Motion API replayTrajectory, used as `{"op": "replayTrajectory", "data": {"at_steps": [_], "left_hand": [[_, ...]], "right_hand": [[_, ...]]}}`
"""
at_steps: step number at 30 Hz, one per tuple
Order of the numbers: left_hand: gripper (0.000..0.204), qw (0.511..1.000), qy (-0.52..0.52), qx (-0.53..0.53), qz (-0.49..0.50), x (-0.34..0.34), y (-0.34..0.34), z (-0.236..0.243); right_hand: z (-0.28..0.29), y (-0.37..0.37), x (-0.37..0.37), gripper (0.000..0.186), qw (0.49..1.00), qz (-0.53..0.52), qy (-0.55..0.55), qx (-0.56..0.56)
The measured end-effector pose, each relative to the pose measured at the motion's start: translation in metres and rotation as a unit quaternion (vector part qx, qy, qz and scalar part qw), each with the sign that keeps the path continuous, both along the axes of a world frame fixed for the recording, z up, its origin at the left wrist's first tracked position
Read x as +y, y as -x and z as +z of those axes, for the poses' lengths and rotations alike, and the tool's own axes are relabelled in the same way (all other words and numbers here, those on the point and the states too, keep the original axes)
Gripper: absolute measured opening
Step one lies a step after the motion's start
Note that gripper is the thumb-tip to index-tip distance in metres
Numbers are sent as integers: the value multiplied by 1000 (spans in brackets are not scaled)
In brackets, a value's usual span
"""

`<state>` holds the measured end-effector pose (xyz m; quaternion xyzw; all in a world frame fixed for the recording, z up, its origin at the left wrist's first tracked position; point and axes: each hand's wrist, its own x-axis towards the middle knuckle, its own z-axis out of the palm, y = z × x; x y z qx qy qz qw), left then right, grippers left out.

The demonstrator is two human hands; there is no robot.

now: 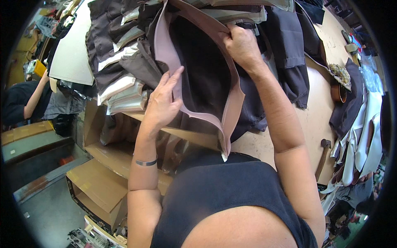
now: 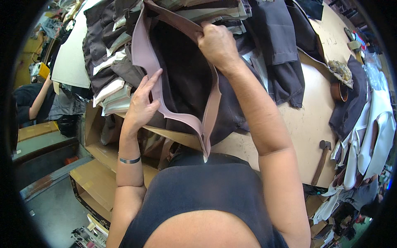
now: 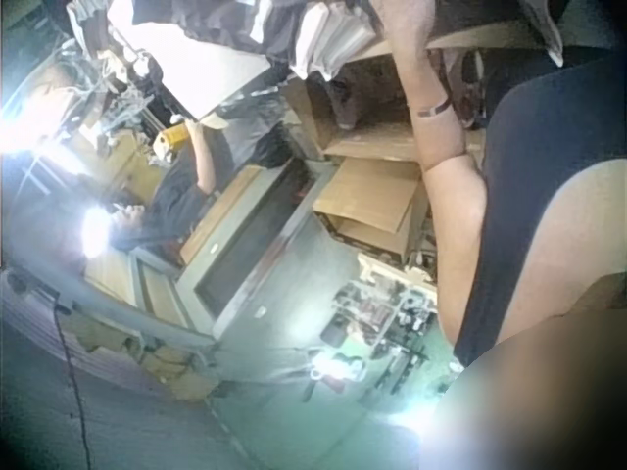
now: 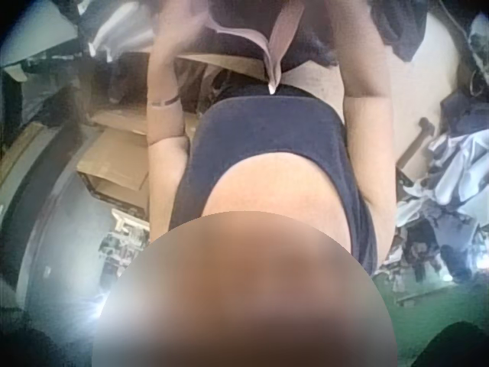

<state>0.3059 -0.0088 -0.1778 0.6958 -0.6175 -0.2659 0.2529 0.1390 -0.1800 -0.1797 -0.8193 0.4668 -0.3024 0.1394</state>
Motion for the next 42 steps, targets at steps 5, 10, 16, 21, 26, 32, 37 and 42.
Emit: {"op": "replayTrajectory", "data": {"at_steps": [5, 10, 16, 21, 26, 32, 37, 42], "left_hand": [[67, 999, 0, 45, 30, 13, -10, -8], [66, 999, 8, 44, 2, 5, -13, -15], [66, 998, 47, 9, 29, 14, -30, -28], [49, 983, 72, -142, 93, 28, -56, -22], [39, 979, 159, 22, -124, 28, -14, 44], [28, 950, 88, 266, -135, 35, 16, 63], [21, 949, 72, 280, -124, 28, 23, 67], [16, 951, 52, 291, -93, 24, 27, 66]], "right_hand": [[36, 19, 59, 27, 978, 184, 94, -23], [31, 64, 132, 18, 862, 435, -58, 254], [-6, 75, 131, 16, 891, 392, 8, 230], [18, 77, 111, 6, 915, 366, -79, 153], [49, 64, 94, 17, 906, 398, -140, 18], [66, 59, 80, 24, 872, 409, -259, -71], [61, 47, 93, 32, 876, 419, -160, -177], [56, 48, 99, 17, 874, 366, -267, -178]]}}
